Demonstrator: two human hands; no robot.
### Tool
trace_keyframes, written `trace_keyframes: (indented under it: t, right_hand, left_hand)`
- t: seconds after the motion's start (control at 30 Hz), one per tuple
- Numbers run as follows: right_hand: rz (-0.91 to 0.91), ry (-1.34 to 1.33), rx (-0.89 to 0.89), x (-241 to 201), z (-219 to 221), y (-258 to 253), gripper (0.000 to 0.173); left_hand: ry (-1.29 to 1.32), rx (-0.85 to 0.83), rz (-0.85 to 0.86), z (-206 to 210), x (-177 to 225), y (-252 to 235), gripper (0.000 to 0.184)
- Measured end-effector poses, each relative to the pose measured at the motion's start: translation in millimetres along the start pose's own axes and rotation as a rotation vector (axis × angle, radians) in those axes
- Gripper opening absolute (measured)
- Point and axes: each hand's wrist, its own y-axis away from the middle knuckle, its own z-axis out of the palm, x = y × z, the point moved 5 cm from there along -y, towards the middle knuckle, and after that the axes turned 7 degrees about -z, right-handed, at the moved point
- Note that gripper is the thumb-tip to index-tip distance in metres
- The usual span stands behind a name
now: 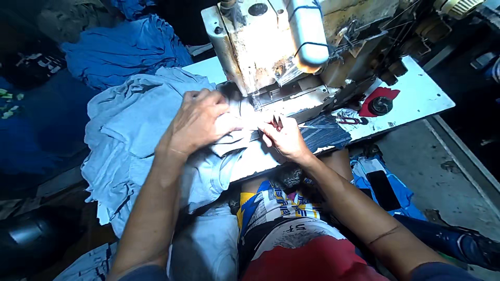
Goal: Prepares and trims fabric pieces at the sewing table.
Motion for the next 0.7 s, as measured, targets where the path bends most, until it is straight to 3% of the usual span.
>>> trace_keyframes:
  t: [0.1,0.17,0.3,0.4,0.53,0.7]
  right_hand:
    - [0.021,0.009,-0.013,0,-3,0,0.012]
    - [0.038,0.009,-0.040,-1,-5,-1,0.012]
    - [0.058,-0.051,-0.116,-2,-7,-4,0.009]
    - [0.095,-0.063,-0.168,-4,-8,-2,0.010]
    - [0.111,-0.103,-0.167,-8,-8,2,0.009]
    - [0.129,-0.114,-0.126,-10,-8,15,0.011]
  left_hand:
    - [-0.059,-0.097,-0.072,-14,-34,-3,0.064]
    - [0.033,-0.047,-0.046,-28,-45,-1,0.050]
    - [0.495,0.116,0.145,-50,-22,11,0.022]
    - [0.652,0.145,0.185,-47,1,21,0.012]
    - [0.630,0.148,0.165,-41,17,30,0.012]
    - [0.400,0.186,0.092,-32,31,39,0.006]
